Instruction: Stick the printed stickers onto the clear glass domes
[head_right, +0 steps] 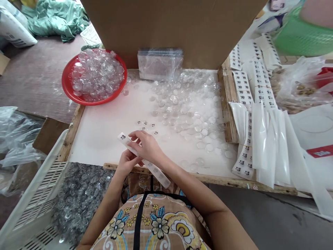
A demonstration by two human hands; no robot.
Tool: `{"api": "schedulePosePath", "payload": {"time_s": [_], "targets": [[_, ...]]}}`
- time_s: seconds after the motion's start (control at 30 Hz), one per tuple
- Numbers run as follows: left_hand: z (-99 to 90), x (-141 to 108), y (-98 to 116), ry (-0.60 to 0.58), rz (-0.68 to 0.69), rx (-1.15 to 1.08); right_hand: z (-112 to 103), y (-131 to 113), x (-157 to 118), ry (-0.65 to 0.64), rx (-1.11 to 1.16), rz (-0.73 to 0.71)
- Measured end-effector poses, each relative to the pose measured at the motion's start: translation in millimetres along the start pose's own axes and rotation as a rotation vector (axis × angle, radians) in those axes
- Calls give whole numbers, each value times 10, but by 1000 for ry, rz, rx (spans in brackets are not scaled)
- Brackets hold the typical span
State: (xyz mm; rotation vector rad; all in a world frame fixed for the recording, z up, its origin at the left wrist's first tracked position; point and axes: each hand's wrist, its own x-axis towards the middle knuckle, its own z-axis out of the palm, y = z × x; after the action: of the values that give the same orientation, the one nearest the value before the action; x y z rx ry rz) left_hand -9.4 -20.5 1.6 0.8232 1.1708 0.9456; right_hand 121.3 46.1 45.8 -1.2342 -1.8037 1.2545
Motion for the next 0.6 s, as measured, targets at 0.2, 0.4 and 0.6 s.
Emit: {"api": "schedulePosePath", "payload": {"time_s": [0.2, 0.4, 0.6], "targets": [[-4, -13, 12, -9, -2, 35, 257, -20, 85, 96, -56, -34], [-54, 6, 3, -36, -22, -8, 102, -26, -2, 233, 14, -194], [-297, -82, 15, 48, -7, -254, -432, 398, -82, 274, 83, 169]]}}
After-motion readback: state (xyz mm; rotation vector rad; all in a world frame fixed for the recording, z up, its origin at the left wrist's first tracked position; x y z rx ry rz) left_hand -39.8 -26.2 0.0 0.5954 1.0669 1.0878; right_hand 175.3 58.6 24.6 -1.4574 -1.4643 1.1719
